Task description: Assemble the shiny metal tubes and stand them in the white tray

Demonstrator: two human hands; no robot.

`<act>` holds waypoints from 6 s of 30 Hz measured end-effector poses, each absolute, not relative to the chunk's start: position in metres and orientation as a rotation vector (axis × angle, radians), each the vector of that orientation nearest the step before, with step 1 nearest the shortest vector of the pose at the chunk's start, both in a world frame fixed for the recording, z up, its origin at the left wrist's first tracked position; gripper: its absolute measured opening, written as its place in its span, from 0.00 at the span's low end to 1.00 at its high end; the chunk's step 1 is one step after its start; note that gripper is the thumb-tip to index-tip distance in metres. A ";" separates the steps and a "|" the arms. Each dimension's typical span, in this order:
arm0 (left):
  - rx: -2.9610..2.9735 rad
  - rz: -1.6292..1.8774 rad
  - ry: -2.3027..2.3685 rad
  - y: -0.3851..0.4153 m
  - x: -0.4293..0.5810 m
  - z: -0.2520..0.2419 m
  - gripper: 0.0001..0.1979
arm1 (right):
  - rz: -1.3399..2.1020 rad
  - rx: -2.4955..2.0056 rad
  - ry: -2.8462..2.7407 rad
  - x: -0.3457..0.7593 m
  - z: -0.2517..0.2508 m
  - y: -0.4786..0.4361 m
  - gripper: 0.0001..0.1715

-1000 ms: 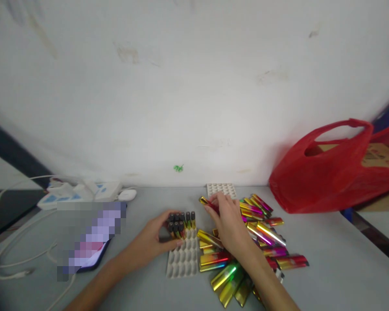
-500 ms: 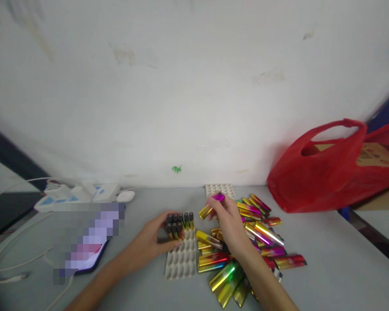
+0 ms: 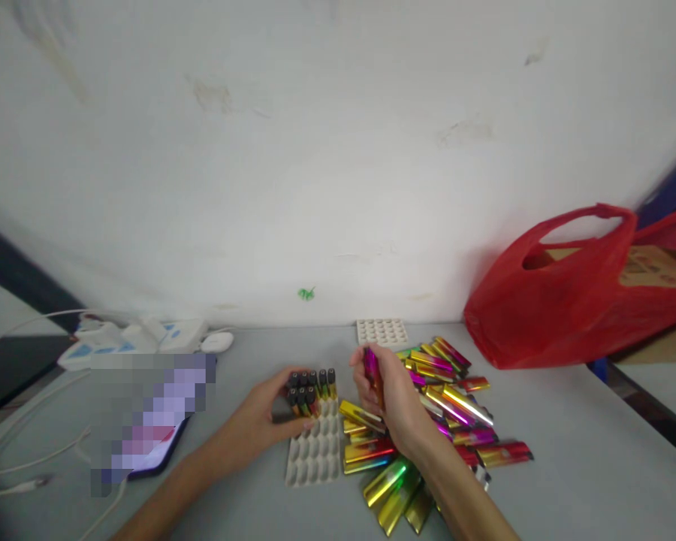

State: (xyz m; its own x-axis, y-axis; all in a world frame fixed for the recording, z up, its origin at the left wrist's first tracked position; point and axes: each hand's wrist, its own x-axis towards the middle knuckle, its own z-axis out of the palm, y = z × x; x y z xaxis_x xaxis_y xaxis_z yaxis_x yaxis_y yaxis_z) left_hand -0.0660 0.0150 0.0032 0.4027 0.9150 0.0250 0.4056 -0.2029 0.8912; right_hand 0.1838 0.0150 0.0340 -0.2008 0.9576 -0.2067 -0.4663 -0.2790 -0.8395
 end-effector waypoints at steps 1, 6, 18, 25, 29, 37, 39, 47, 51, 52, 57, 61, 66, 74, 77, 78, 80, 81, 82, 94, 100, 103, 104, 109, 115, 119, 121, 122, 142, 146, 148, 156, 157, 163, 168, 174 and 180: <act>1.792 0.736 1.143 0.015 -0.066 0.003 0.28 | 1.696 -0.915 -0.795 0.183 0.035 0.015 0.22; 1.807 0.741 1.154 0.015 -0.066 0.001 0.29 | 1.664 -0.903 -0.900 0.180 0.041 0.010 0.24; 1.820 0.739 1.147 0.016 -0.067 -0.001 0.28 | 1.921 -0.702 -0.897 0.176 0.041 0.008 0.38; 1.814 0.743 1.149 0.016 -0.067 -0.001 0.28 | 2.008 -0.749 -0.841 0.175 0.038 0.009 0.38; 1.813 0.738 1.151 0.016 -0.067 -0.001 0.28 | 2.000 -0.745 -0.865 0.171 0.037 0.006 0.37; 1.813 0.754 1.153 0.016 -0.066 -0.002 0.28 | 1.892 -0.856 -0.872 0.165 0.037 0.003 0.32; 1.813 0.747 1.156 0.017 -0.067 -0.001 0.28 | 1.877 -0.887 -0.874 0.165 0.038 0.002 0.32; 1.823 0.751 1.152 0.016 -0.066 0.000 0.27 | 1.920 -0.903 -0.878 0.166 0.037 0.003 0.35; 1.821 0.741 1.148 0.015 -0.066 -0.001 0.28 | 1.951 -0.878 -0.905 0.166 0.036 0.005 0.38; 1.822 0.741 1.148 0.015 -0.066 -0.001 0.28 | 1.955 -0.868 -0.907 0.166 0.036 0.005 0.38; 1.836 0.741 1.160 0.016 -0.067 -0.002 0.28 | 1.938 -0.844 -0.925 0.167 0.034 0.004 0.37; 1.834 0.748 1.159 0.016 -0.067 -0.003 0.27 | 1.919 -0.847 -0.929 0.168 0.032 0.005 0.36; 1.837 0.748 1.158 0.015 -0.067 -0.003 0.27 | 1.871 -0.896 -0.926 0.167 0.030 0.004 0.33; 1.837 0.742 1.166 0.016 -0.068 -0.003 0.28 | 1.814 -1.030 -0.859 0.164 0.033 0.002 0.26; 1.842 0.742 1.157 0.016 -0.067 -0.003 0.28 | 1.758 -1.020 -0.866 0.164 0.029 0.003 0.29; 1.839 0.742 1.154 0.016 -0.067 -0.003 0.28 | 1.752 -1.002 -0.877 0.165 0.028 0.004 0.31; 1.833 0.742 1.155 0.016 -0.067 -0.002 0.28 | 1.764 -0.959 -0.907 0.166 0.025 0.006 0.35; 1.834 0.741 1.158 0.016 -0.067 -0.002 0.28 | 1.780 -0.940 -0.922 0.166 0.025 0.007 0.36; 1.838 0.738 1.163 0.016 -0.067 -0.002 0.28 | 1.785 -0.929 -0.935 0.166 0.025 0.008 0.37; 1.814 0.744 1.138 0.016 -0.066 0.000 0.27 | 1.034 -0.976 -1.377 0.168 0.044 0.000 0.17; 1.822 0.742 1.142 0.015 -0.066 0.001 0.26 | 0.918 -1.056 -1.581 0.176 0.046 0.003 0.13; 1.831 0.735 1.139 0.015 -0.066 0.002 0.25 | 0.907 -1.092 -1.703 0.180 0.046 0.002 0.12; 1.837 0.733 1.133 0.015 -0.066 0.002 0.25 | 0.887 -1.094 -1.747 0.181 0.046 0.003 0.12; 1.852 0.767 1.126 0.015 -0.066 0.002 0.26 | 0.844 -1.088 -1.881 0.183 0.046 0.004 0.09; 1.847 0.773 1.096 0.016 -0.067 -0.001 0.27 | 0.827 -1.053 -1.987 0.183 0.048 0.004 0.06; 1.852 0.770 1.117 0.016 -0.068 -0.003 0.26 | 0.813 -1.036 -2.027 0.185 0.047 0.003 0.08; 1.862 0.777 1.113 0.016 -0.068 -0.004 0.26 | 0.823 -1.046 -2.028 0.185 0.048 0.003 0.09; 1.863 0.777 1.112 0.016 -0.068 -0.003 0.26 | 0.831 -1.052 -2.026 0.185 0.048 0.003 0.09; 1.835 0.757 1.124 0.014 -0.067 0.000 0.26 | 0.816 -1.162 -1.936 0.189 0.045 0.007 0.11; 1.837 0.755 1.128 0.014 -0.067 0.000 0.27 | 0.719 -1.338 -1.894 0.194 0.040 0.015 0.12; 1.833 0.752 1.133 0.014 -0.067 0.000 0.28 | 0.622 -1.475 -1.882 0.197 0.037 0.019 0.12; 1.824 0.752 1.146 0.014 -0.066 0.001 0.27 | 0.285 -1.732 -2.177 0.198 0.033 0.013 0.16; 1.825 0.753 1.147 0.014 -0.066 0.001 0.27 | 0.267 -1.746 -2.198 0.197 0.033 0.012 0.18; 1.825 0.748 1.166 0.014 -0.066 0.001 0.28 | 0.254 -1.762 -2.236 0.195 0.032 0.011 0.14; 1.826 0.736 1.158 0.013 -0.066 0.001 0.28 | 0.333 -1.688 -2.077 0.196 0.030 0.014 0.10; 1.826 0.750 1.147 0.014 -0.066 0.001 0.28 | 0.559 -1.551 -1.780 0.196 0.030 0.019 0.10; 1.819 0.744 1.140 0.014 -0.066 0.000 0.28 | 0.669 -1.355 -1.516 0.197 0.031 0.023 0.20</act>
State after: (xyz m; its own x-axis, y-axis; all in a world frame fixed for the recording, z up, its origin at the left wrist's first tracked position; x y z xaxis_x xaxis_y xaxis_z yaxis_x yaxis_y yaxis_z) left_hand -0.0664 0.0142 0.0001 0.4089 0.9113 0.0480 0.4105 -0.2306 0.8822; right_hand 0.1966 0.0234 0.0310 0.0771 0.9532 0.2924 0.4272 0.2334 -0.8735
